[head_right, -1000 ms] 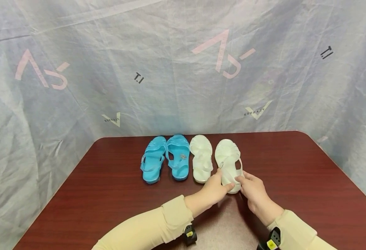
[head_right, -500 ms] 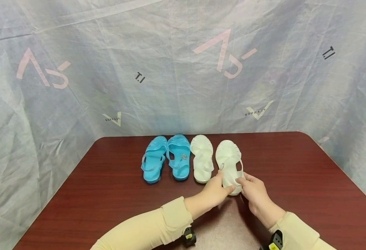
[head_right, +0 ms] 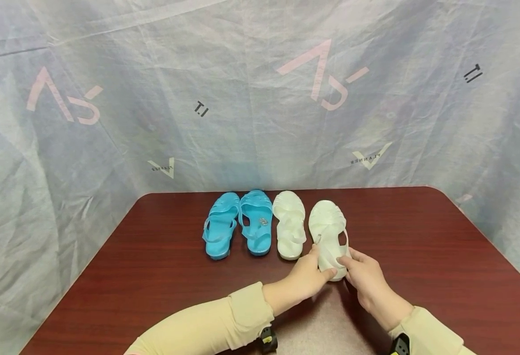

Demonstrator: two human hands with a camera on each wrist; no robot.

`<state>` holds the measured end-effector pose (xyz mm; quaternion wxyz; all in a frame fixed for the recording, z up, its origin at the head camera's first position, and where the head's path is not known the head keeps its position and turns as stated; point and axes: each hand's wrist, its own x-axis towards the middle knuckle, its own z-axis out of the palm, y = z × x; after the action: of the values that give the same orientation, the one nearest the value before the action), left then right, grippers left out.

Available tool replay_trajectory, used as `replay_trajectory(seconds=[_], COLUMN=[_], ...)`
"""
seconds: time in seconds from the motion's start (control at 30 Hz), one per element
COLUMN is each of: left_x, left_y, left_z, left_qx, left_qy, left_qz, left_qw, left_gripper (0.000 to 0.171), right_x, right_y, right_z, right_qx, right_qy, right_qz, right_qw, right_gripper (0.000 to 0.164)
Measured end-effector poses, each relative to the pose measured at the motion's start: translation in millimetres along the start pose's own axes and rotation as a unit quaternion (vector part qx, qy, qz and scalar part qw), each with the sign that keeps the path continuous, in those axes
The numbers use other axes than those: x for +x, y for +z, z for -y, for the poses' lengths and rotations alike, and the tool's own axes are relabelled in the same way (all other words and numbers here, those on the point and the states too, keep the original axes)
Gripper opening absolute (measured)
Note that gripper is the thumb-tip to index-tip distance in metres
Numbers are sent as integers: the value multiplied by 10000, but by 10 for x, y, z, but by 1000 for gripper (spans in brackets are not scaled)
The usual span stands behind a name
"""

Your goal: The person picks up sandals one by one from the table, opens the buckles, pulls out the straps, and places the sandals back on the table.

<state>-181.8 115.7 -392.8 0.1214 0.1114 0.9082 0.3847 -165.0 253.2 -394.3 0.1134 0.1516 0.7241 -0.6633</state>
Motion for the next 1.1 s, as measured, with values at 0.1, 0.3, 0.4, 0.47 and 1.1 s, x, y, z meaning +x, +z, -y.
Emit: replay_trajectory(seconds=[0.1, 0.3, 0.4, 0.47, 1.1], left_x=[-17, -49, -70, -85, -241], left_y=[2, -11, -19, -18, -52], left_z=[-12, -19, -17, -12, 28], left_qx=[-32, -79, -145, -174, -340], left_qy=[0, -53, -145, -187, -108], left_qz=[26, 7, 50, 90, 416], left_qw=[10000, 10000, 9998, 9996, 9985], left_gripper=[76, 75, 75, 76, 76], right_x=[-10, -24, -34, -43, -191], right_y=[-10, 9, 13, 6, -51], right_z=[-7, -6, -14, -28, -135], right_qx=[-13, 79, 118, 176, 50], right_qy=[48, 102, 119, 111, 288], right_qz=[15, 26, 5, -7, 98], right_qw=[10000, 9999, 9999, 9998, 9995], right_gripper=[65, 66, 66, 66, 70])
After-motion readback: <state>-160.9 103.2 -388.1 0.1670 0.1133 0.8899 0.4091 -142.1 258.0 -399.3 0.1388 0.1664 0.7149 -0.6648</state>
